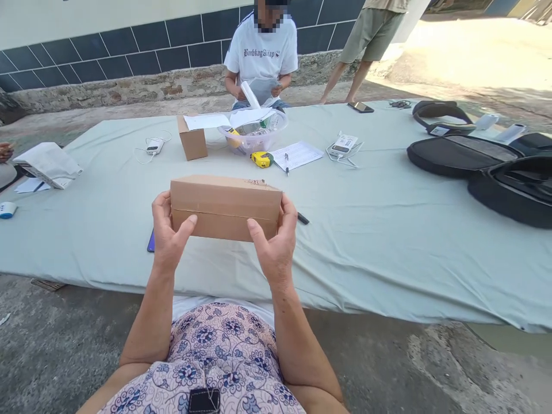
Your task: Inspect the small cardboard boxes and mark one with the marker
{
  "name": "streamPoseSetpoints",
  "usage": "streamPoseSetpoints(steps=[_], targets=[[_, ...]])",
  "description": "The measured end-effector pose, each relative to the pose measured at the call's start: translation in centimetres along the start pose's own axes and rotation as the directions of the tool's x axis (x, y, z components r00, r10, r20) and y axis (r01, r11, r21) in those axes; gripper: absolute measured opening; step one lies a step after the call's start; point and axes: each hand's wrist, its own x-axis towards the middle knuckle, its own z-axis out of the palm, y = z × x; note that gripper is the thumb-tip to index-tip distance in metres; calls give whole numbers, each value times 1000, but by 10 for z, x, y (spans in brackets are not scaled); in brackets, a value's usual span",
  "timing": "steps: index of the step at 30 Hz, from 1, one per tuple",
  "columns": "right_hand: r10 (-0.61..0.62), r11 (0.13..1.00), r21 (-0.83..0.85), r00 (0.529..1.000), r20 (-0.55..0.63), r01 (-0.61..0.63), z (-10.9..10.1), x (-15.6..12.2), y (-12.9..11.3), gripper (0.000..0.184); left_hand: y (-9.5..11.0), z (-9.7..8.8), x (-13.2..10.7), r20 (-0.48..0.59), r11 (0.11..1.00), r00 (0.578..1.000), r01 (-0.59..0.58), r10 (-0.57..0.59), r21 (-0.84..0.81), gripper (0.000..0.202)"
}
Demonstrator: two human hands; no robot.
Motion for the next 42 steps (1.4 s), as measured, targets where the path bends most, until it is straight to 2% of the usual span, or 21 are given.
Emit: streamPoseSetpoints(steps=[3,6,10,13,18,22,30,34,37,39,42], targets=[[-1,984,-176,995,-101,-16,9,-6,-5,89,5,13,-7,-146,988,989,22,1,155,75],[5,968,-249,994,-113,-33,14,-8,-8,92,6,23,-12,-247,961,969,45,25,273,86],[4,977,-213,990,-140,-34,13,-8,-12,87,7,29,-14,-273,957,959,14,69,289,89],[-23,990,-142,990,-138,4,12,-8,-15,76,10,29,-14,-291,963,951,-18,99,269,87],[-62,998,-24,991,-115,59,10,-6,-15,57,10,22,-12,-269,975,959,-33,93,219,77],[-69,997,25,995,-71,71,3,-3,-12,46,6,15,-8,-252,987,963,-62,99,150,60],[-72,996,36,990,-120,77,-7,1,-9,43,-1,12,-6,-178,993,977,-112,119,48,42],[-57,998,5,988,-144,59,-6,-2,-7,55,-2,16,-9,-167,992,978,-116,123,49,45],[-30,999,-38,991,-128,25,-5,-5,-6,68,-1,17,-11,-169,985,980,-80,105,151,66],[-25,997,-70,995,-93,18,-5,-7,-7,70,0,16,-12,-180,974,982,-24,66,225,80],[-26,994,-106,998,-61,19,-4,-8,-9,68,1,13,-13,-173,970,984,5,39,242,78]])
